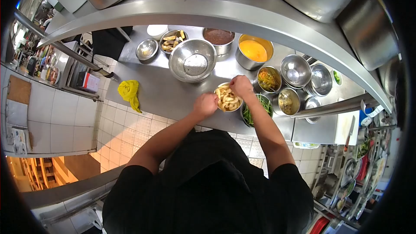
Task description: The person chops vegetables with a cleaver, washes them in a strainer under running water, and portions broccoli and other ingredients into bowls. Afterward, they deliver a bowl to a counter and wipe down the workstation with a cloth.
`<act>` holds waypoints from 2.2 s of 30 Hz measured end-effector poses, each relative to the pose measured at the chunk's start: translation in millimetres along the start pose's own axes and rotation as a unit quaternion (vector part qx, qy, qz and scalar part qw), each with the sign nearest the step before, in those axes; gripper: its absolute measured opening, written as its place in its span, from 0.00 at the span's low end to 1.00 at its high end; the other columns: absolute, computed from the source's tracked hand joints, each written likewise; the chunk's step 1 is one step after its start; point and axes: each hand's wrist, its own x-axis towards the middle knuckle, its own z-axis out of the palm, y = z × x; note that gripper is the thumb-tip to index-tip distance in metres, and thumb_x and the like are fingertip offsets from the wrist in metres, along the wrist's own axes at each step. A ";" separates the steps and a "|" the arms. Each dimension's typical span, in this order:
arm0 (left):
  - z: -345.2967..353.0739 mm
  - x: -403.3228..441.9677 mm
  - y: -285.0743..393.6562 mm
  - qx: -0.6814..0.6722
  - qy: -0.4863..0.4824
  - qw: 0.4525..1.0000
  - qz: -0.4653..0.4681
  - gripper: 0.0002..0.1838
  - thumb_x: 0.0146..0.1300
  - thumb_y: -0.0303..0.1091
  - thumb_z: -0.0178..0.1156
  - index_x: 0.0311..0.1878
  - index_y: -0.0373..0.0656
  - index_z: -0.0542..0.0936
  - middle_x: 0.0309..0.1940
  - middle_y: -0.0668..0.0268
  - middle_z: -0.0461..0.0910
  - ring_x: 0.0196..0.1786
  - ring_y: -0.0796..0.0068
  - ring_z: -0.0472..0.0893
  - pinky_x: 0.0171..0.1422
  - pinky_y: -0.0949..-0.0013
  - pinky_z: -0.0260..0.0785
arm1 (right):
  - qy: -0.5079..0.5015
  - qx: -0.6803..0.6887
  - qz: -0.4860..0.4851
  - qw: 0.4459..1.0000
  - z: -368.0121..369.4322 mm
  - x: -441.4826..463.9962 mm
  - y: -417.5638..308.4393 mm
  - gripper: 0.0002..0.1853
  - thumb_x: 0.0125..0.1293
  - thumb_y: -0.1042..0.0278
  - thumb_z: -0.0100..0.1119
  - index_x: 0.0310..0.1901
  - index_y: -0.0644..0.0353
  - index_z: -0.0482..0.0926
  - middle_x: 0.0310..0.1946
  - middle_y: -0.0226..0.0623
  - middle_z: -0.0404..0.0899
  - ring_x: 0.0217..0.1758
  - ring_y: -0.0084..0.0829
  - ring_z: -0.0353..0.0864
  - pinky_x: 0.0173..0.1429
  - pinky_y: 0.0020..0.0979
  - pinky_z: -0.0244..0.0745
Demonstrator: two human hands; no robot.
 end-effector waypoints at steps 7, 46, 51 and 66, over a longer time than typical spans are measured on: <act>13.9 14.9 -0.5 0.045 0.014 0.999 -0.018 0.09 0.57 0.37 0.59 0.29 0.43 0.83 0.37 0.54 0.81 0.39 0.49 0.80 0.45 0.51 0.73 | 0.003 -0.026 0.045 0.999 14.4 5.8 -0.1 0.06 0.52 0.66 0.67 0.33 0.51 0.88 0.45 0.41 0.82 0.47 0.41 0.84 0.52 0.38 0.79; -192.1 -276.6 -296.1 -0.416 0.130 0.822 -0.366 0.11 0.60 0.35 0.60 0.35 0.34 0.79 0.27 0.60 0.83 0.30 0.73 0.84 0.37 0.69 0.77 | -0.345 0.356 -0.004 0.869 163.7 -17.6 -377.1 0.16 0.71 0.64 0.56 0.56 0.60 0.78 0.30 0.32 0.81 0.20 0.20 0.75 0.22 0.23 0.68; -251.0 -321.7 -365.2 -0.418 0.164 0.813 -0.371 0.12 0.59 0.37 0.61 0.32 0.36 0.79 0.26 0.58 0.84 0.29 0.71 0.85 0.35 0.68 0.76 | -0.370 0.340 -0.037 0.864 217.8 1.0 -468.4 0.15 0.72 0.63 0.54 0.56 0.58 0.78 0.30 0.29 0.80 0.21 0.18 0.75 0.23 0.22 0.67; -433.4 -323.0 -632.1 -0.426 0.246 0.764 -0.417 0.07 0.65 0.30 0.58 0.36 0.36 0.75 0.29 0.66 0.79 0.33 0.77 0.82 0.39 0.70 0.78 | -0.452 0.494 -0.008 0.743 313.9 165.1 -770.4 0.18 0.76 0.56 0.48 0.55 0.60 0.78 0.35 0.27 0.75 0.24 0.20 0.77 0.28 0.21 0.72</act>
